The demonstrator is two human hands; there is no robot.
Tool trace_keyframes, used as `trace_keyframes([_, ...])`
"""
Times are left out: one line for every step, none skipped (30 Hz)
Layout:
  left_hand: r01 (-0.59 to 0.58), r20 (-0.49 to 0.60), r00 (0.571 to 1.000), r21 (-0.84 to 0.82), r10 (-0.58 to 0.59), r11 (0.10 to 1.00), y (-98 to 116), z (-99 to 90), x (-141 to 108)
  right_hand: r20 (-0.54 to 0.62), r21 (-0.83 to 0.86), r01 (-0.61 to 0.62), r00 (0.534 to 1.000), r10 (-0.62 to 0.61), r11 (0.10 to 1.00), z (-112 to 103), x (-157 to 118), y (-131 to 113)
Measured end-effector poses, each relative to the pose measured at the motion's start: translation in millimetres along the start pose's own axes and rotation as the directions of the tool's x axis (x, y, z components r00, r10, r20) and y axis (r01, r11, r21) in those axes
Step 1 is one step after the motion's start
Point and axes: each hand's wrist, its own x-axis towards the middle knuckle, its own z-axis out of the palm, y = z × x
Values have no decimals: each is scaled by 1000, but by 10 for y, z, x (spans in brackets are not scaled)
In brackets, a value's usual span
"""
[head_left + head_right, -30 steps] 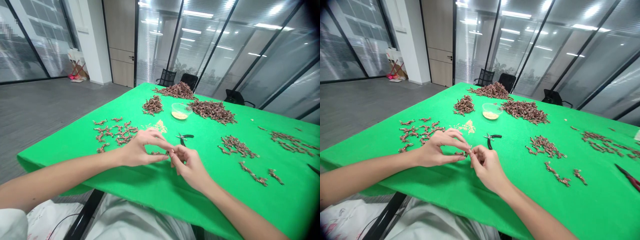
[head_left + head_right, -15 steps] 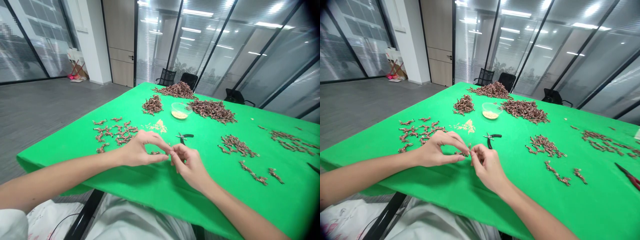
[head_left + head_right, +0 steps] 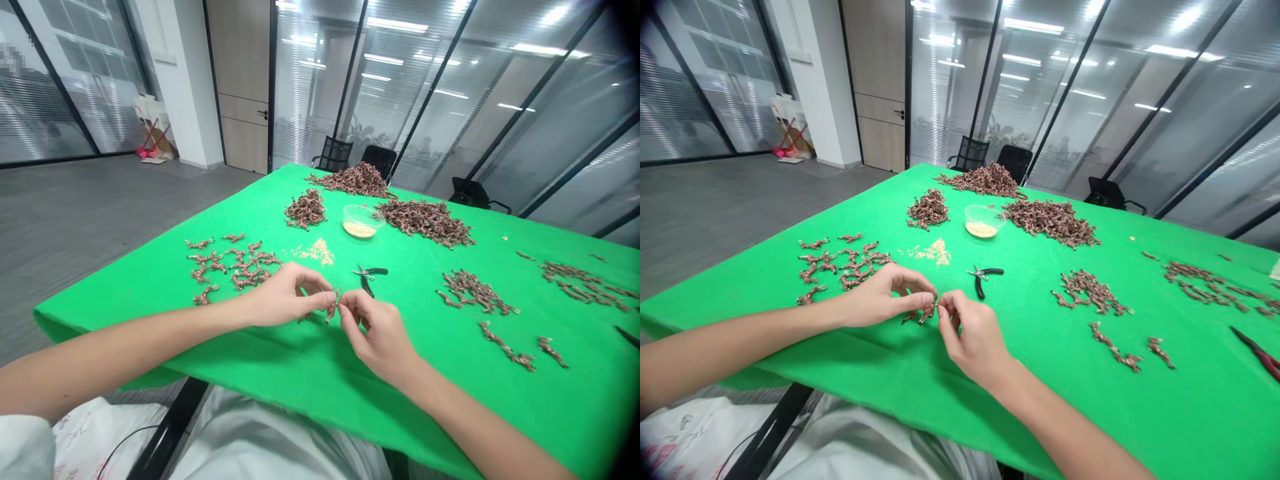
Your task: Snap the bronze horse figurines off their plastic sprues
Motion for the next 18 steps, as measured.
trace_keyframes([6, 29, 1000, -21, -5, 1000, -2, 11, -2, 0, -7, 6, 1000, -6, 1000, 1, -4, 3])
trace_keyframes([7, 42, 999, -28, -6, 1000, -2, 20, -5, -4, -11, 10, 1000, -11, 1000, 0, -7, 5])
trace_keyframes([4, 45, 999, -21, -3, 1000, -3, 25, -8, -4, -17, 12, 1000, -12, 1000, -2, -8, 5])
trace_keyframes([-4, 44, 999, -10, 4, 1000, -5, 26, -11, -4, -24, 12, 1000, -12, 1000, -4, -8, 3])
trace_keyframes([-14, 48, 999, -1, 14, 1000, -10, 23, -13, -1, -32, 8, 1000, -8, 999, -8, -7, -1])
trace_keyframes([-24, 50, 998, 3, 24, 1000, -16, 17, -15, 3, -38, 2, 1000, -2, 999, -11, -5, -5])
trace_keyframes([-34, 56, 998, 2, 34, 999, -25, 10, -17, 7, -44, -4, 1000, 4, 999, -14, -2, -11])
trace_keyframes([-43, 64, 997, -5, 43, 999, -35, 3, -18, 11, -47, -8, 1000, 9, 999, -18, 2, -17])
trace_keyframes([-49, 71, 996, -13, 50, 999, -43, -4, -19, 13, -46, -11, 1000, 11, 999, -22, 6, -24])
trace_keyframes([-54, 75, 996, -19, 56, 998, -50, -9, -21, 15, -41, -11, 1000, 12, 999, -26, 12, -32])
trace_keyframes([-58, 78, 995, -21, 59, 998, -54, -12, -22, 22, -33, -13, 1000, 14, 999, -31, 18, -41])
trace_keyframes([-63, 78, 995, -19, 64, 998, -55, -14, -23, 27, -21, -14, 1000, 15, 1000, -37, 24, -51])
trace_keyframes([-69, 77, 995, -14, 70, 997, -54, -14, -24, 34, -8, -18, 999, 18, 1000, -44, 29, -62])
trace_keyframes([-78, 76, 994, -2, 78, 997, -52, -14, -26, 40, 9, -26, 999, 26, 1000, -52, 34, -73])
trace_keyframes([-94, 72, 993, 19, 92, 995, -51, -14, -27, 45, 32, -41, 998, 40, 999, -58, 37, -83])
trace_keyframes([-121, 65, 991, 53, 117, 991, -53, -15, -29, 56, 64, -68, 996, 64, 996, -63, 38, -91])
trace_keyframes([-157, 53, 987, 102, 153, 982, -60, -16, -30, 72, 110, -107, 992, 100, 988, -66, 38, -96])
trace_keyframes([-202, 40, 979, 163, 199, 966, -73, -17, -31, 95, 169, -158, 985, 143, 973, -67, 38, -96])
